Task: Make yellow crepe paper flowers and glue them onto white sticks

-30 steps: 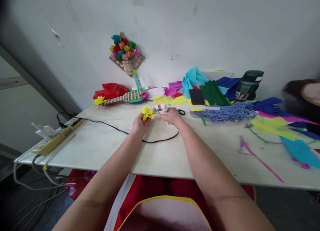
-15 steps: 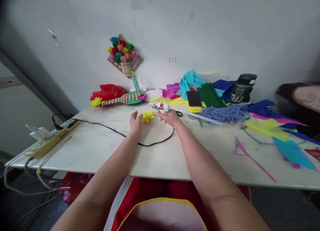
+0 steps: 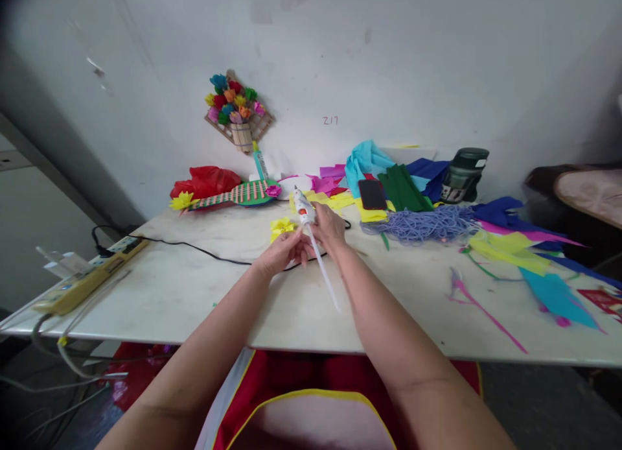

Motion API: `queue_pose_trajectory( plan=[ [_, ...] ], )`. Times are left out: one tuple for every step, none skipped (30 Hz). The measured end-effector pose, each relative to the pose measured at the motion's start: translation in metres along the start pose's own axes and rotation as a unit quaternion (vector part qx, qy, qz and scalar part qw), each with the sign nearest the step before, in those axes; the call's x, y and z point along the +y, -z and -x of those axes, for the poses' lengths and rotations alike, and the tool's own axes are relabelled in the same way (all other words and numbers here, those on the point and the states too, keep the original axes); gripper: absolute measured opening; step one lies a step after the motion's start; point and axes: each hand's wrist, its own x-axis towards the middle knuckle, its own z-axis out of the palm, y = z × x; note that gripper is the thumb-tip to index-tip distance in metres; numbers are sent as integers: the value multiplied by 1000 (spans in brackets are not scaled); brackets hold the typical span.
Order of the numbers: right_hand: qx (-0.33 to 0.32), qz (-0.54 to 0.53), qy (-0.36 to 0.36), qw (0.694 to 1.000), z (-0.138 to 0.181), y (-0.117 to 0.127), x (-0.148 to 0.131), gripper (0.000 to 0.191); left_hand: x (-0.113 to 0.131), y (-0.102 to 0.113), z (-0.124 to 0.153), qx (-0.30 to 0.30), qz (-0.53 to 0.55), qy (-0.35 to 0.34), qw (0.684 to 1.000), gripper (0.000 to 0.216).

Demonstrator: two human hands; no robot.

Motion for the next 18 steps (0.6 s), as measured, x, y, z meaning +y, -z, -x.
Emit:
queue_pose_trajectory(
  plan=[
    [10, 22, 18, 1000, 0, 0, 1, 47, -1, 0, 1, -21, 7, 7, 1000, 51],
    [20, 44, 31, 998, 1, -1, 1, 52, -1, 0, 1, -36, 9, 11, 999, 47],
    [30, 65, 39, 997, 2, -1, 1, 55, -1, 1, 2, -46, 8, 16, 999, 43],
    [39, 82, 45, 995, 2, -1, 1, 57, -2, 1, 3, -52, 7, 21, 998, 39],
    [47, 96, 49, 993, 3, -1, 0, 58, -2, 1, 3, -57, 7, 27, 998, 35],
    [55, 105, 51, 992, 3, -1, 0, 58, -2, 1, 3, -60, 10, 32, 998, 33],
    [64, 112, 52, 990, 3, 0, -1, 57, -3, 2, 3, -63, 15, 37, 997, 32],
    [72, 116, 54, 989, 3, 0, -1, 56, -3, 2, 3, -66, 22, 41, 997, 32],
    [79, 119, 57, 988, 3, 0, -1, 55, -4, 2, 3, -68, 29, 43, 996, 32],
    [87, 122, 59, 987, 4, 1, -1, 54, -4, 3, 3, -70, 34, 43, 996, 32],
    [94, 124, 63, 986, 4, 1, -1, 54, -5, 3, 3, -72, 39, 42, 996, 32],
    [101, 125, 67, 985, 4, 1, 0, 53, -5, 3, 3, -74, 42, 40, 996, 32],
    [107, 125, 73, 984, 4, 1, 0, 53, -5, 3, 3, -76, 44, 36, 996, 32],
    [112, 125, 78, 983, 4, 0, 0, 53, -5, 3, 3, -76, 46, 33, 995, 32],
    [115, 124, 83, 982, 4, 0, 1, 53, -5, 3, 3, -76, 48, 30, 995, 32],
    [116, 123, 88, 982, 4, 0, 0, 52, -4, 3, 3, -75, 53, 29, 995, 32],
    [116, 122, 93, 981, 4, -1, 0, 52, -4, 3, 3, -74, 58, 27, 995, 32],
    [117, 121, 95, 981, 5, -1, 0, 52, -3, 3, 4, -74, 65, 26, 995, 31]
  ],
)
